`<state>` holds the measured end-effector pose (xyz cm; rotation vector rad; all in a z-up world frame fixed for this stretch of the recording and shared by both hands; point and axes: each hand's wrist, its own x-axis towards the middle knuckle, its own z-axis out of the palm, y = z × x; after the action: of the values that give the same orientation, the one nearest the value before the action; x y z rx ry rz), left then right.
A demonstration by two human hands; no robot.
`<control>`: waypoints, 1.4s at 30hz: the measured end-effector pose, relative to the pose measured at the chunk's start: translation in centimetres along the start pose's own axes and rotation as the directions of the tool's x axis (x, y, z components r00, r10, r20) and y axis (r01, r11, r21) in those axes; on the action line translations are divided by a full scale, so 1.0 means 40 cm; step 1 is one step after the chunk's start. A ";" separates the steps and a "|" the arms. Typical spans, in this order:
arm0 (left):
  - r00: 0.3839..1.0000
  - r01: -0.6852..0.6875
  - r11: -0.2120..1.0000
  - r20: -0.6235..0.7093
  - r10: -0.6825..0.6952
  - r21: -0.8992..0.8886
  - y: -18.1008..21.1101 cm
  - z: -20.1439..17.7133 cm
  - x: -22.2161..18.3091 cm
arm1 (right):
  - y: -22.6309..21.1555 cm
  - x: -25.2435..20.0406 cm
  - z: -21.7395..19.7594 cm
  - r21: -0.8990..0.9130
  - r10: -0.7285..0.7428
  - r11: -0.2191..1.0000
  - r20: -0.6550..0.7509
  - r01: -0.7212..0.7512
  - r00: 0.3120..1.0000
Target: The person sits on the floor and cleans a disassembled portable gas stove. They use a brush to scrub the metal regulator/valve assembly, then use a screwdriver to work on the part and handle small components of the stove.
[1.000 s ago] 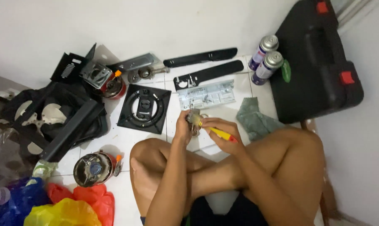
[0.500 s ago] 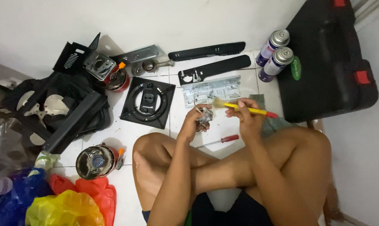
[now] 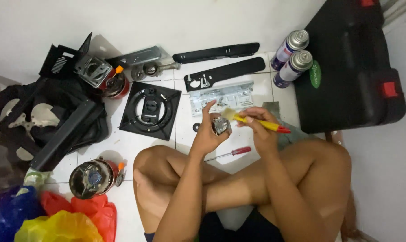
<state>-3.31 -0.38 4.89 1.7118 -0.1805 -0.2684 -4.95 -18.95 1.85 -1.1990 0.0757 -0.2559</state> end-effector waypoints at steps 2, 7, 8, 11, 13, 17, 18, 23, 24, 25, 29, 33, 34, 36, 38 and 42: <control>1.000 -0.005 1.000 -0.017 0.005 -0.003 -0.004 -0.002 0.019 | 0.025 0.015 -0.028 0.070 0.006 0.998 0.046 -0.009 0.999; 0.995 0.054 0.997 -0.089 -0.048 0.060 -0.012 0.003 0.048 | 0.045 0.028 -0.051 0.057 0.040 0.997 0.038 -0.043 0.998; 0.991 0.080 0.993 -0.112 -0.070 0.083 -0.013 0.005 0.054 | 0.040 0.027 -0.045 0.019 0.008 1.000 0.041 -0.009 0.999; 0.981 0.120 0.985 -0.168 -0.099 0.120 -0.027 0.007 0.076 | 0.014 0.028 -0.023 -0.068 -0.036 0.997 0.055 0.040 0.998; 0.974 0.134 0.982 -0.201 -0.105 0.135 -0.038 0.006 0.089 | -0.010 0.034 -0.004 -0.118 -0.048 0.992 0.064 0.055 0.997; 0.969 0.151 0.973 -0.222 -0.111 0.174 -0.038 0.007 0.094 | -0.017 0.037 0.019 -0.136 -0.106 0.985 0.035 0.110 0.994; 0.968 0.156 0.973 -0.225 -0.116 0.169 -0.031 0.006 0.093 | -0.010 0.036 0.020 -0.030 -0.089 0.995 0.063 0.091 0.994; 0.968 0.131 0.978 -0.233 -0.091 0.162 -0.010 0.005 0.072 | -0.014 0.030 0.014 -0.128 -0.115 0.985 0.025 0.117 0.993; 0.969 0.124 0.978 -0.234 -0.083 0.167 -0.008 0.006 0.071 | -0.010 0.029 0.009 -0.005 -0.096 0.995 0.035 0.097 0.995; 0.970 0.116 0.979 -0.232 -0.075 0.169 -0.005 0.009 0.071 | -0.028 0.031 0.018 -0.005 -0.105 0.994 0.035 0.105 0.994; 0.970 0.091 0.986 -0.239 -0.055 0.143 -0.007 0.014 0.051 | -0.063 0.010 0.040 -0.252 -0.120 0.960 0.036 0.125 0.992; 0.972 0.018 0.996 -0.235 0.003 0.084 -0.010 0.009 0.035 | -0.017 0.006 0.014 -0.088 -0.055 0.995 0.024 0.057 0.998; 0.972 0.016 0.996 -0.234 0.004 0.086 -0.011 0.009 0.029 | -0.026 0.004 0.007 -0.087 -0.056 0.995 0.023 0.058 0.998; 0.975 -0.011 1.000 -0.221 0.012 0.008 -0.009 0.008 0.028 | -0.046 0.011 -0.005 -0.256 -0.083 0.964 -0.030 0.072 0.996; 0.979 -0.027 1.000 -0.202 0.027 0.001 -0.012 0.006 0.024 | -0.025 0.014 -0.021 -0.008 -0.024 1.000 0.007 0.024 1.000; 0.987 -0.025 0.998 -0.163 0.016 -0.054 -0.003 0.011 0.005 | -0.038 0.009 -0.029 -0.121 0.005 0.993 -0.006 -0.006 1.000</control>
<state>-3.24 -0.84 4.69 1.6672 -0.0704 -0.1166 -5.06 -20.62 2.85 -1.3189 0.1003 -0.2527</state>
